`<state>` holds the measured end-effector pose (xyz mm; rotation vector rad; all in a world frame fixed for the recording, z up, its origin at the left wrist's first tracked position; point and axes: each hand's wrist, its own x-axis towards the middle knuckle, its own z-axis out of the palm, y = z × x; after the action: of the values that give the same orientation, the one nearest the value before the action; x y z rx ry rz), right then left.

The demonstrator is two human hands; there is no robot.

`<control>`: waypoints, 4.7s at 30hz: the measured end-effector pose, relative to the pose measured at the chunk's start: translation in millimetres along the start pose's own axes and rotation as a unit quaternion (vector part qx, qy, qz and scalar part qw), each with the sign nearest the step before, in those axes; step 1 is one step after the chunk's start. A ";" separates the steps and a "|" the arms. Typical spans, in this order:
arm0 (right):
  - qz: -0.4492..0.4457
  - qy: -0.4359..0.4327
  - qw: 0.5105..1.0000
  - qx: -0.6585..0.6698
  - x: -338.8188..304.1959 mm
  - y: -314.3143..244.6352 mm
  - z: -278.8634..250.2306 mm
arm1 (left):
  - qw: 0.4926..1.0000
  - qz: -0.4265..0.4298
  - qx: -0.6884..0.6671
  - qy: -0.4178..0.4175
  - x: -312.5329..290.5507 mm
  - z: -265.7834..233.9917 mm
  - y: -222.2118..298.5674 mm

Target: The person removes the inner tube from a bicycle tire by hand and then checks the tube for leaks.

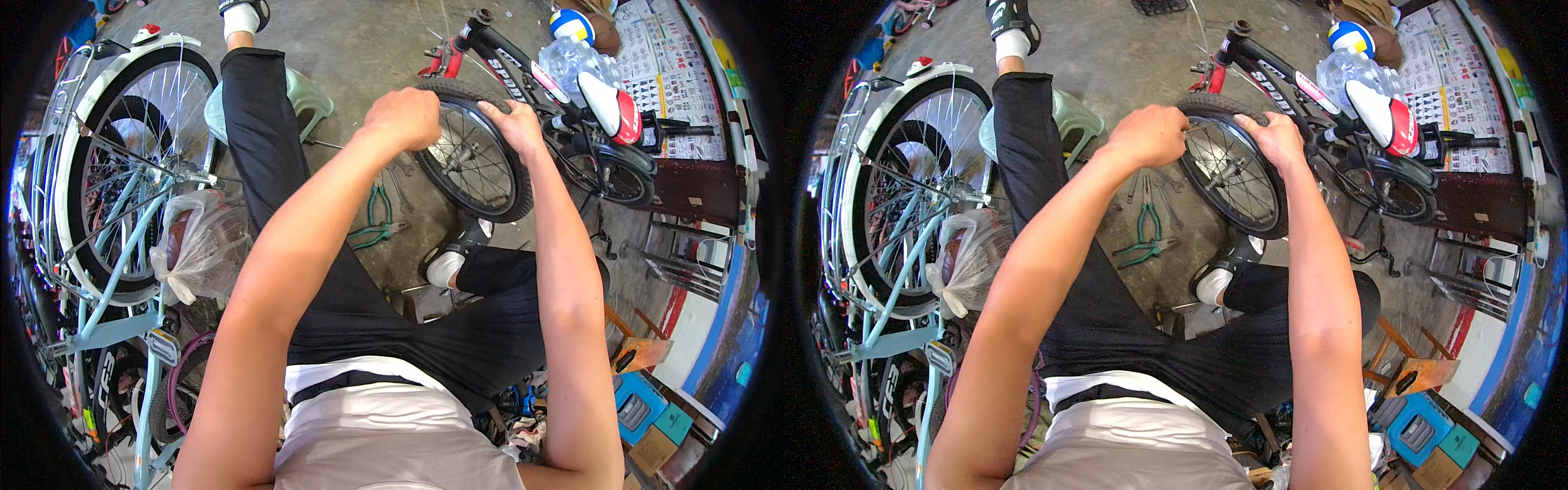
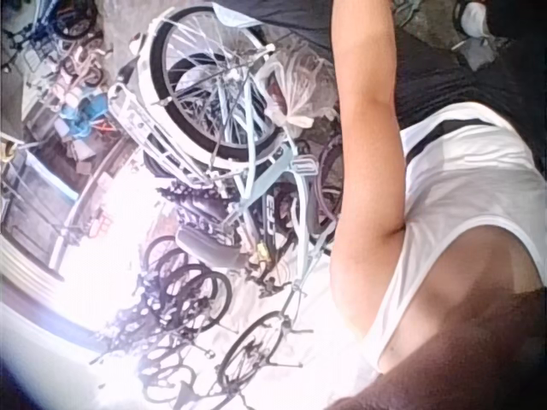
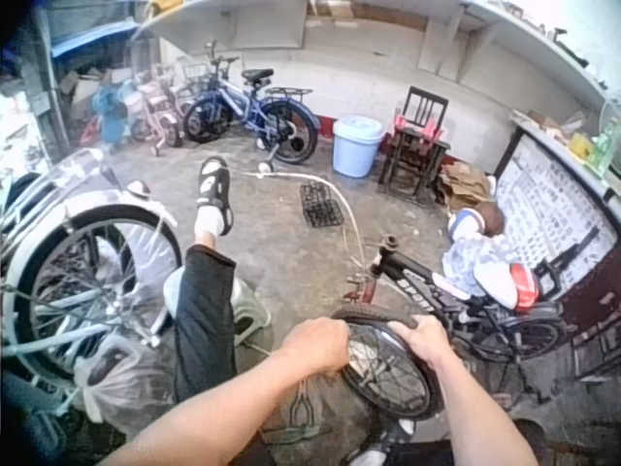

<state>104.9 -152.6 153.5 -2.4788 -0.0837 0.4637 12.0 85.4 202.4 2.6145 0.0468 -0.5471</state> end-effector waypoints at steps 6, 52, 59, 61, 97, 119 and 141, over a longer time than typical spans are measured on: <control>0.002 0.001 1.000 0.003 1.8 5.2 -0.5 | 1.000 0.023 -0.005 -0.014 18.1 -6.3 -0.9; 0.002 0.026 0.988 -0.151 -22.7 -6.6 -26.5 | 0.849 0.031 -0.478 0.223 0.2 167.8 21.5; 0.022 -0.124 0.963 -0.239 -2.1 -20.4 -54.4 | 0.723 0.043 -0.682 0.100 14.5 202.9 21.8; -0.017 -0.146 0.966 -0.215 12.8 -23.8 -50.1 | 0.708 0.045 -0.698 0.095 15.7 205.2 25.3; 0.289 -0.283 0.909 0.102 55.8 -65.0 -0.7 | 0.928 -0.177 -0.292 0.150 0.3 155.3 -93.3; 0.220 -0.317 0.922 0.033 36.5 -63.2 11.9 | 0.993 0.059 0.053 -0.089 78.3 18.2 -147.5; 0.086 -0.238 0.958 0.136 -18.9 -38.3 -23.7 | 0.979 0.134 0.122 -0.089 55.5 -69.4 -88.6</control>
<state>97.2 -137.8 199.5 -2.0678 0.0044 1.0654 77.7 192.2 198.6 2.7310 -0.4516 -0.7226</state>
